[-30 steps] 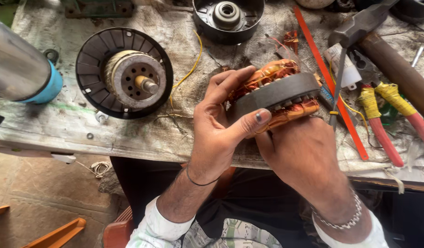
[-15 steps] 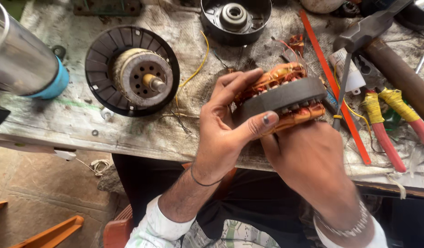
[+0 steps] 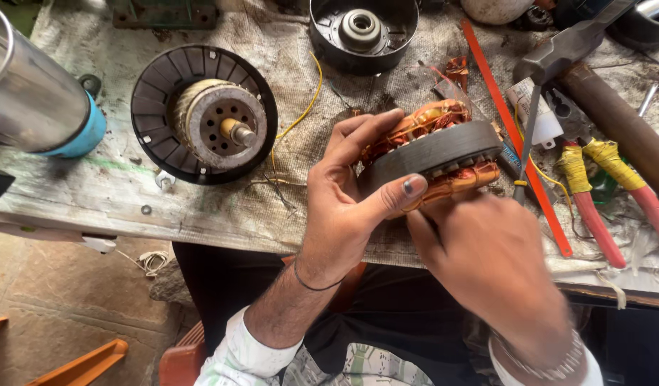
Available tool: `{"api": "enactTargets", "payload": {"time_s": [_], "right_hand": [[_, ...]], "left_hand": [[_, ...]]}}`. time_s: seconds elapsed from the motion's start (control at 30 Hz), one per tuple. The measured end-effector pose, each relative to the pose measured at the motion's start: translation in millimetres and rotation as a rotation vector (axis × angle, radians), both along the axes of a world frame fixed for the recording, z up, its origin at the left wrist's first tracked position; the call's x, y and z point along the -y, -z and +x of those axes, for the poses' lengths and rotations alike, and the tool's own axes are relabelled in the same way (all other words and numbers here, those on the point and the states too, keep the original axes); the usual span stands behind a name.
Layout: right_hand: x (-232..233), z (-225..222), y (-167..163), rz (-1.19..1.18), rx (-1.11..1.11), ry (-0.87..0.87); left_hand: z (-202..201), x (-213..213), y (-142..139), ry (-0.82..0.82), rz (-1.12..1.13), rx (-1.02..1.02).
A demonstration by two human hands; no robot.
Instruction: The person holds a motor stator with copper windings in one hand and a black abrasive block in the other, repeatedly sanding the inner surface of the stator while rotating it to work different sections. They continue sanding and turning the stator throughout the episode at a cluttered workbench.
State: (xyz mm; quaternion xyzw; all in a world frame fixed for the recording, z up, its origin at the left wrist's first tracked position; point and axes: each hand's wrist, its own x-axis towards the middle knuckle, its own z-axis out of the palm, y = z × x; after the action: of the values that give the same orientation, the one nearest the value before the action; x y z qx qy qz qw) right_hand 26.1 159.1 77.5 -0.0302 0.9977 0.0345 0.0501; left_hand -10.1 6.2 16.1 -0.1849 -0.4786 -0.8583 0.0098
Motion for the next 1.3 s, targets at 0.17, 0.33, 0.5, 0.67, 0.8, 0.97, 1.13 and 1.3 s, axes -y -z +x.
{"api": "enactTargets", "payload": {"time_s": [0.17,0.33,0.5,0.67,0.8,0.97,1.13,1.3], "right_hand": [[-1,-1,0,-0.171,-0.227,-0.184],[3,-4,-13,-0.143,-0.072,-0.084],[5,4,-10,-0.155,-0.168,-0.124],[7,5,-3,-0.130,-0.199,-0.098],[8,3,-5,-0.101,-0.233,-0.061],[5,1,-5,-0.093,-0.149,-0.063],[6,2,-9,-0.097,-0.143,-0.086],[11,-1,-16,-0.189,-0.229,-0.131]], "left_hand": [[1,-1,0,-0.014,0.004,-0.006],[0,-1,0,-0.013,0.016,0.000],[1,-2,1,-0.019,-0.027,-0.004],[2,-2,1,-0.027,-0.034,-0.019],[1,-2,1,-0.016,-0.009,-0.013],[0,-1,2,-0.037,-0.031,-0.028],[0,-2,2,-0.027,-0.023,-0.022],[3,-2,2,-0.030,-0.008,-0.022]]}}
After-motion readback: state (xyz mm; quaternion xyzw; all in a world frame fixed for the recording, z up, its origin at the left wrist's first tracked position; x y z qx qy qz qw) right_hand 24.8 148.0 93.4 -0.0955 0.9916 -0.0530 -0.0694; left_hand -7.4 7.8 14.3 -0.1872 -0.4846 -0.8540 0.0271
